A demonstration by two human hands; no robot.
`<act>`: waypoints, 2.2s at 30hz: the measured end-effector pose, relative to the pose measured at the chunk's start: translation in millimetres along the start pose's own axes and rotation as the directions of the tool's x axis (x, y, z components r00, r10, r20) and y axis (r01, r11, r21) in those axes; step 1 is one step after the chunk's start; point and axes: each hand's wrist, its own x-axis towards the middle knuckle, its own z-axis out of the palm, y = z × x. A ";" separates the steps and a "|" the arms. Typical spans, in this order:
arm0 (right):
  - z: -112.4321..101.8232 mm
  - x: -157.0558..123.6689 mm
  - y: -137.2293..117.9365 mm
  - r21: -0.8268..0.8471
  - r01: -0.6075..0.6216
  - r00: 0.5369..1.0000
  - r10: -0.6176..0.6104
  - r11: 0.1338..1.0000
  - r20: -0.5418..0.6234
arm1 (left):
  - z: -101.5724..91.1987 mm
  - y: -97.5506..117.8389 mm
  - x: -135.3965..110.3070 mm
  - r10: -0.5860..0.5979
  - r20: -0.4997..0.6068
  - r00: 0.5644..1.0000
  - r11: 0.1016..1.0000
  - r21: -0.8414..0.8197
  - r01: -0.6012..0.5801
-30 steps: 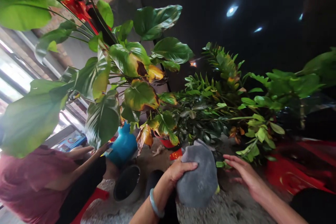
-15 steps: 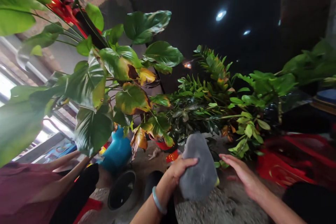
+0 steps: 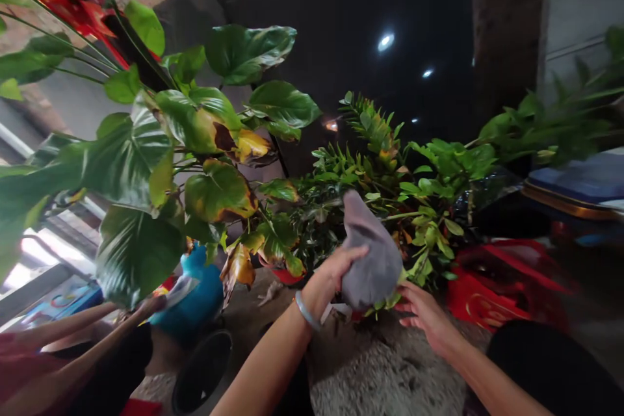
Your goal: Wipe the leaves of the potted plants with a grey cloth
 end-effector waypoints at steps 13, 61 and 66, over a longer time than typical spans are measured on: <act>-14.1 13.0 -5.4 0.228 0.064 0.994 -0.044 0.971 -0.095 | 5.0 47.0 -3.7 0.173 0.051 0.984 0.973 -0.163 -0.163; 9.3 57.9 -13.8 0.577 0.091 0.985 -0.157 0.812 0.066 | 1.7 21.1 7.0 0.019 0.009 1.000 0.978 -0.208 -0.017; 16.3 51.0 -13.8 0.580 -0.002 0.967 -0.146 0.814 0.209 | -3.4 -14.9 -7.5 -0.054 0.072 0.996 0.990 0.137 0.044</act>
